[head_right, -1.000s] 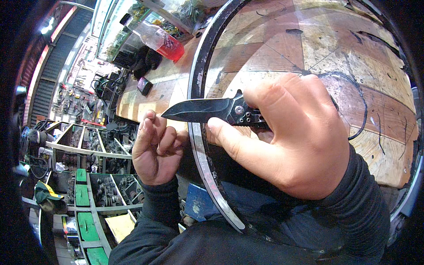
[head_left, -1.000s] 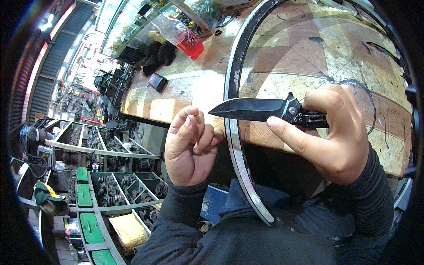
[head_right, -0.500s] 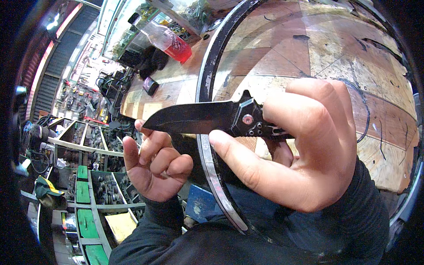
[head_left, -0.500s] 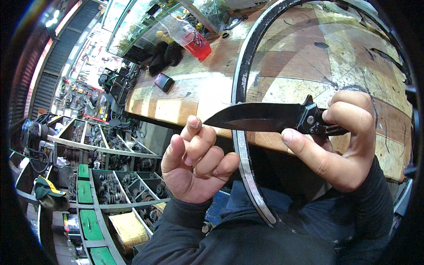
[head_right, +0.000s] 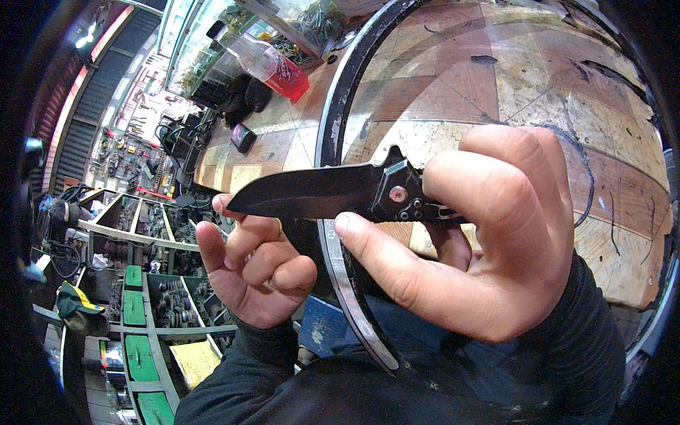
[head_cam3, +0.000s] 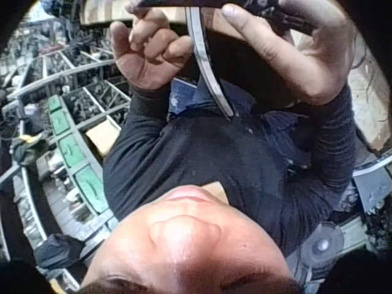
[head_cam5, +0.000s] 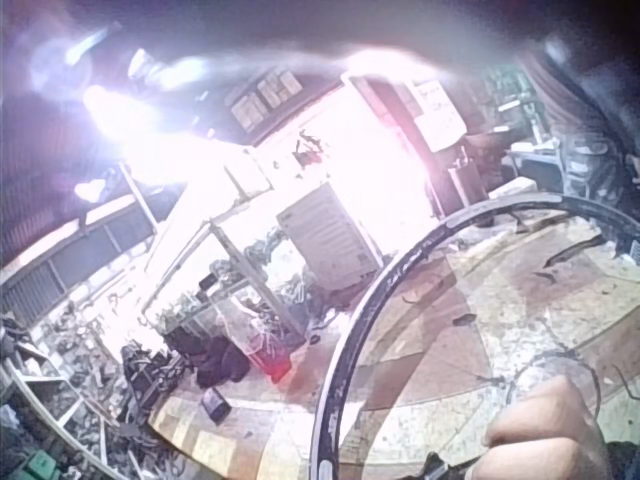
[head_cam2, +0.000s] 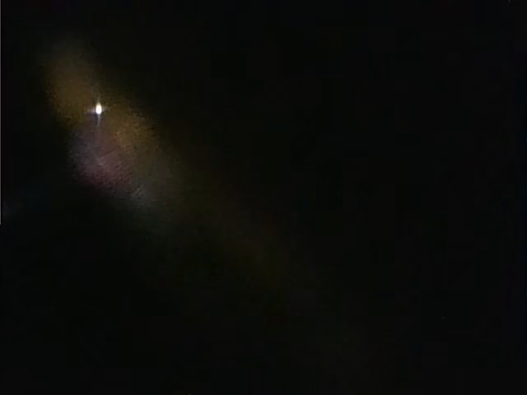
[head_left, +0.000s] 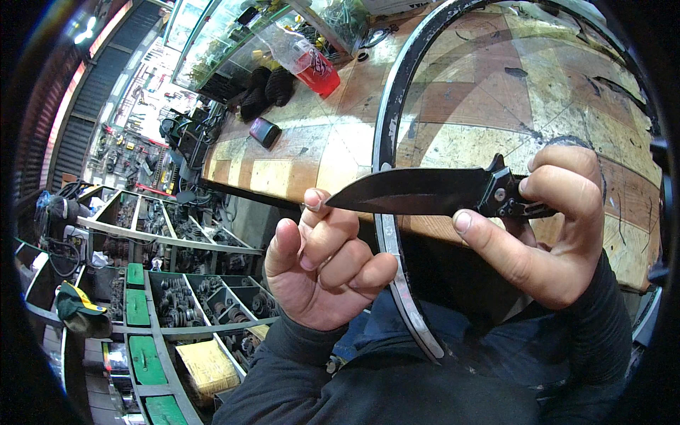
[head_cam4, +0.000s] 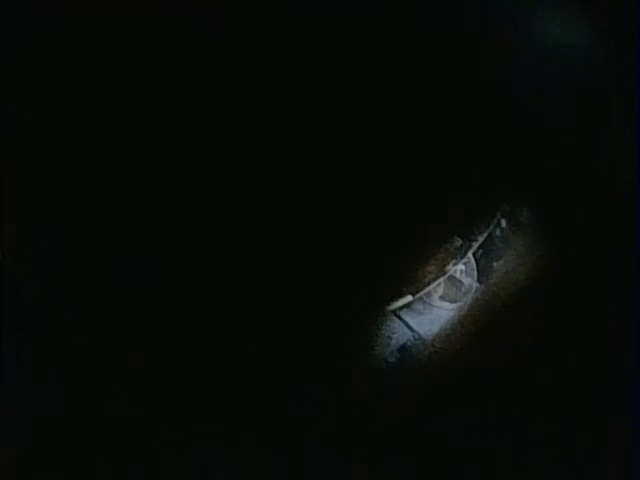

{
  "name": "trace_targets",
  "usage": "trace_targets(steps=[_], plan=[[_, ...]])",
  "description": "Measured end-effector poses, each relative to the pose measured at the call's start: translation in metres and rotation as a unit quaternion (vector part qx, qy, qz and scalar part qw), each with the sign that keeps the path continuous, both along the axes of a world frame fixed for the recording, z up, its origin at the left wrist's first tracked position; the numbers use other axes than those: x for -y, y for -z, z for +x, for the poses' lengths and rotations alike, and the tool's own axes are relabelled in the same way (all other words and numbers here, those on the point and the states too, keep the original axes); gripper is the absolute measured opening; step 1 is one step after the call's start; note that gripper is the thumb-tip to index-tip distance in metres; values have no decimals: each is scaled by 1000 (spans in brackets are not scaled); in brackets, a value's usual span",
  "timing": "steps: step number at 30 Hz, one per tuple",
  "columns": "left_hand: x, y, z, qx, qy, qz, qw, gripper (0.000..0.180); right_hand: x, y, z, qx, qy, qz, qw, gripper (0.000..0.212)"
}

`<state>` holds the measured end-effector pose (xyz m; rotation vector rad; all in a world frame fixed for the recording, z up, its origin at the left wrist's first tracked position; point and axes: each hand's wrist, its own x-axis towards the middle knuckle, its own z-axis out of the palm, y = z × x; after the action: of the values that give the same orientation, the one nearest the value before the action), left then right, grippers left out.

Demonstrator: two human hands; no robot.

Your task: The person uses a folding knife to scrape and peel adhesive rim tape off a bicycle wheel rim. They rotate the rim and continue removing the tape along its length, occasionally pausing to inspect the blade or the rim surface.

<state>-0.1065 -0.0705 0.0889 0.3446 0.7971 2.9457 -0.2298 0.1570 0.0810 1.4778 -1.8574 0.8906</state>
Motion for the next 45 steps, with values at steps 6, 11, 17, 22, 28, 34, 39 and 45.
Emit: trace_targets(steps=[6, 11, 17, 22, 28, 34, 39, 45], plan=[[-1, 0, 1, 3, -8, 17, 1000, 34, 0, 1, 0, 7, -4, 1, 1000, 53], [-3, -1, 1, 6, -11, 20, 1000, 33, -1, -3, 3, 21, -2, 1, 1000, 53], [-2, -2, 1, -6, 4, 12, 1000, 33, 0, -2, 1, 9, -7, -3, 1000, 54], [-4, -2, 0, 2, -2, 21, 1000, 33, 0, -2, 2, 13, -6, -6, 1000, 57], [-5, 0, 0, -1, -6, 30, 1000, 33, -2, -2, 1, 5, -5, 5, 1000, 59], [-5, 3, -2, -2, 0, 32, 999, 32, -2, 0, 1, 12, -2, 5, 1000, 59], [-6, -1, 0, -1, -9, 37, 999, 33, -1, -2, 1, 9, -2, 5, 1000, 59], [-6, 2, -1, 0, -4, 39, 999, 33, -1, 2, 0, -1, -5, -2, 1000, 60]])
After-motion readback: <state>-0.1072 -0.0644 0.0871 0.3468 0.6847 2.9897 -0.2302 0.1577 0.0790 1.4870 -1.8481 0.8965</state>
